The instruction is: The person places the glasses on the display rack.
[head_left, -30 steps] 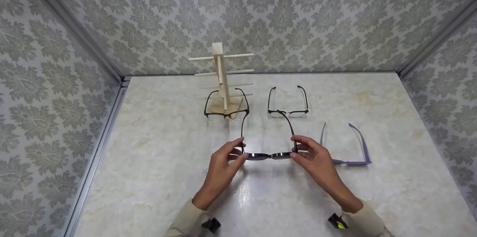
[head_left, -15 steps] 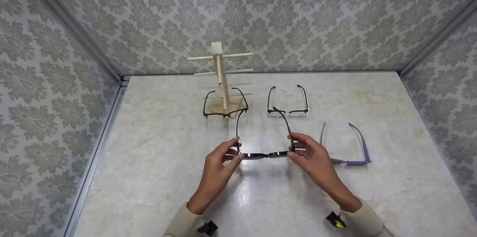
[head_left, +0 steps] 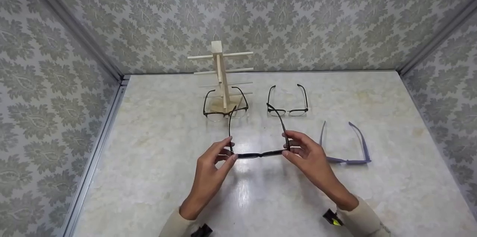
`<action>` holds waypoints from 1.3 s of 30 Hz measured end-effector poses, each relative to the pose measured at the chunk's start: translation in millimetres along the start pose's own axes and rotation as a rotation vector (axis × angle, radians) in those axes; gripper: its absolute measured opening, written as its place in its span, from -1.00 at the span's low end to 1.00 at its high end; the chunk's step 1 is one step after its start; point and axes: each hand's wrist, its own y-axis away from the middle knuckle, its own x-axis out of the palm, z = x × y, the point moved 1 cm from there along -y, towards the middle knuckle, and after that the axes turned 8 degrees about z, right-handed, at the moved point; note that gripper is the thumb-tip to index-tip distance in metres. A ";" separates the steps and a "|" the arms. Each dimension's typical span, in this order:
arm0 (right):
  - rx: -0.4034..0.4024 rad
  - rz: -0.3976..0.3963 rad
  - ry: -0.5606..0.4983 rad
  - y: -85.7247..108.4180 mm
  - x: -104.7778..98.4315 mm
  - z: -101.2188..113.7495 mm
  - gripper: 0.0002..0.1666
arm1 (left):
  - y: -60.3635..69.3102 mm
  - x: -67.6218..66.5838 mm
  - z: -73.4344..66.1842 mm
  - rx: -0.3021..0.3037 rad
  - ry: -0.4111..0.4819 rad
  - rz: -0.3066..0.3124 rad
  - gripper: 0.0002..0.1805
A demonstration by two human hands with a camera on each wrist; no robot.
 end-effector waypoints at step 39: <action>-0.169 0.064 0.081 -45.5 36.5 7.1 -0.33 | -14.4 -42.3 10.5 -0.003 -0.037 -0.125 -0.41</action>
